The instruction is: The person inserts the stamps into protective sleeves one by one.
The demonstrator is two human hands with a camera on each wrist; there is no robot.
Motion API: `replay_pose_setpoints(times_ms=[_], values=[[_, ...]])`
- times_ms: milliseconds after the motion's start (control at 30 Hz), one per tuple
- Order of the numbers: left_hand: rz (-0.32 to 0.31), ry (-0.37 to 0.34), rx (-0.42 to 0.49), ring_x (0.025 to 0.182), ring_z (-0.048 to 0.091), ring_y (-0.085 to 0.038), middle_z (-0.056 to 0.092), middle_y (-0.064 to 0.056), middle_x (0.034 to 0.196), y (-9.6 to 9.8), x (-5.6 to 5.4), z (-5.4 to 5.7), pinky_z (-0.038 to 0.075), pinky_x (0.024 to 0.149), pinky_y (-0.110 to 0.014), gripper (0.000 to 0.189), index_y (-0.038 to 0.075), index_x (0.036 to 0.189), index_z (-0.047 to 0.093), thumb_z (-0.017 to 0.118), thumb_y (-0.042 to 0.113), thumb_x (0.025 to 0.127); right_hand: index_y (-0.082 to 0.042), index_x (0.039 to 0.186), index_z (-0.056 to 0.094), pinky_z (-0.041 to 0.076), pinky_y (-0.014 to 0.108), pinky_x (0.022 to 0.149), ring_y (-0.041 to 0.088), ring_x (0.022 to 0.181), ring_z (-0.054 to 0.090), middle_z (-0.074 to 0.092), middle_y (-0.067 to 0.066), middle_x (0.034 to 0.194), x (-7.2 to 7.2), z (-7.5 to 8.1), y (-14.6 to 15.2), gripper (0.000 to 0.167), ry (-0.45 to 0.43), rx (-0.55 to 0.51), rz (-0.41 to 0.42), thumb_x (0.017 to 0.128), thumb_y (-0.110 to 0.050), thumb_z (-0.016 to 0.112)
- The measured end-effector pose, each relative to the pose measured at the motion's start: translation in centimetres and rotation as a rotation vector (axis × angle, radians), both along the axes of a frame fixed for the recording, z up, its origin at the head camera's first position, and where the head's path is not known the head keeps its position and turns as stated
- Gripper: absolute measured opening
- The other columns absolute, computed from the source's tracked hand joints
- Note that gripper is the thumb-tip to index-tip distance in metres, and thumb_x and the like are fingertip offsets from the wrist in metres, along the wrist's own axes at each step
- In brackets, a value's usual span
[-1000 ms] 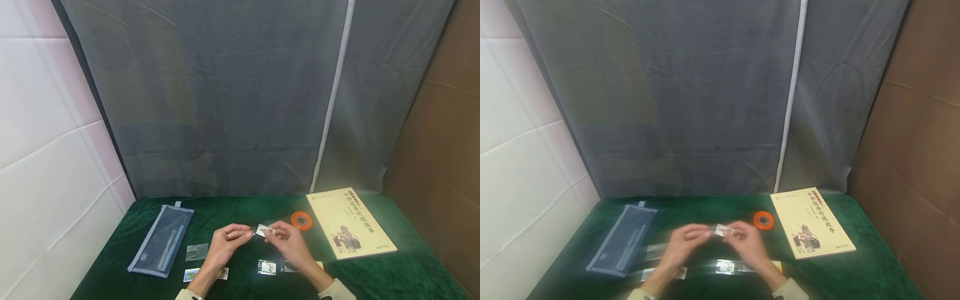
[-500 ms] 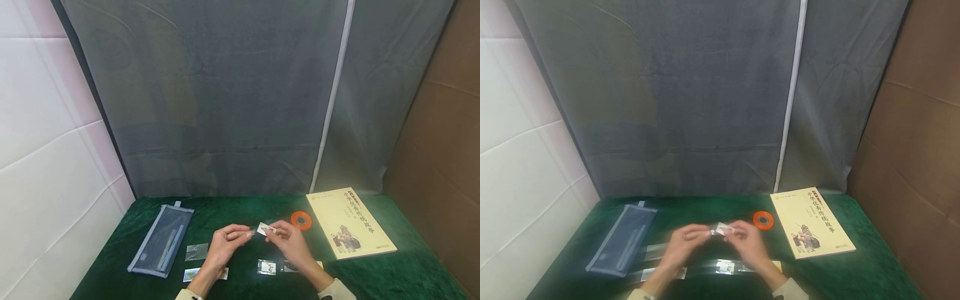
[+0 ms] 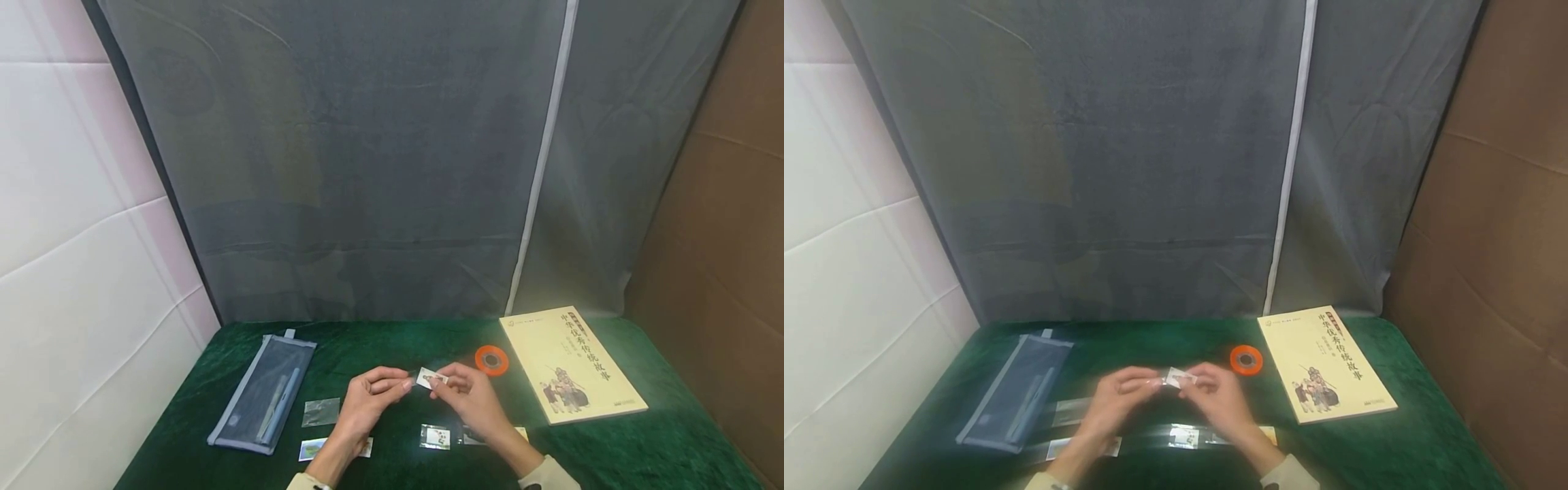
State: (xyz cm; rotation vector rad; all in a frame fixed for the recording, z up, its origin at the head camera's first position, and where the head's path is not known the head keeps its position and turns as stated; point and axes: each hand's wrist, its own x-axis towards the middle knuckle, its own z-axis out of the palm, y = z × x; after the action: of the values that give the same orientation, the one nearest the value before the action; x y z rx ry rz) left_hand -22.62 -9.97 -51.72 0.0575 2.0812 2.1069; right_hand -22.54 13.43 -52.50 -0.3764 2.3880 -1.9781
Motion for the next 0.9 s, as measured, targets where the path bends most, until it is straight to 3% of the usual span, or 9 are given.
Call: replay_pose_setpoints(times_ms=[500, 900], values=[[-0.023, -0.004, 0.038, 0.096, 0.078, -0.011, 0.085, -0.008, 0.111, 0.29, 0.23, 0.31, 0.059, 0.085, -0.027, 0.041, 0.001, 0.125, 0.076, 0.087, 0.026, 0.095, -0.01, 0.106, 0.076, 0.048, 0.025, 0.069, 0.02, 0.075, 0.071, 0.083, 0.01, 0.09, 0.09, -0.08, -0.06, 0.018, -0.003, 0.021, 0.043, 0.1, -0.026, 0.08], [-0.032, -0.007, 0.006, 0.1, 0.078, -0.013, 0.085, -0.004, 0.11, 0.31, 0.36, 0.32, 0.058, 0.089, -0.031, 0.038, 0.006, 0.121, 0.078, 0.088, 0.029, 0.093, -0.016, 0.103, 0.077, 0.047, 0.024, 0.066, 0.019, 0.07, 0.068, 0.081, 0.003, 0.084, 0.26, 0.01, -0.18, 0.013, -0.013, 0.066, 0.053, 0.1, -0.028, 0.081]])
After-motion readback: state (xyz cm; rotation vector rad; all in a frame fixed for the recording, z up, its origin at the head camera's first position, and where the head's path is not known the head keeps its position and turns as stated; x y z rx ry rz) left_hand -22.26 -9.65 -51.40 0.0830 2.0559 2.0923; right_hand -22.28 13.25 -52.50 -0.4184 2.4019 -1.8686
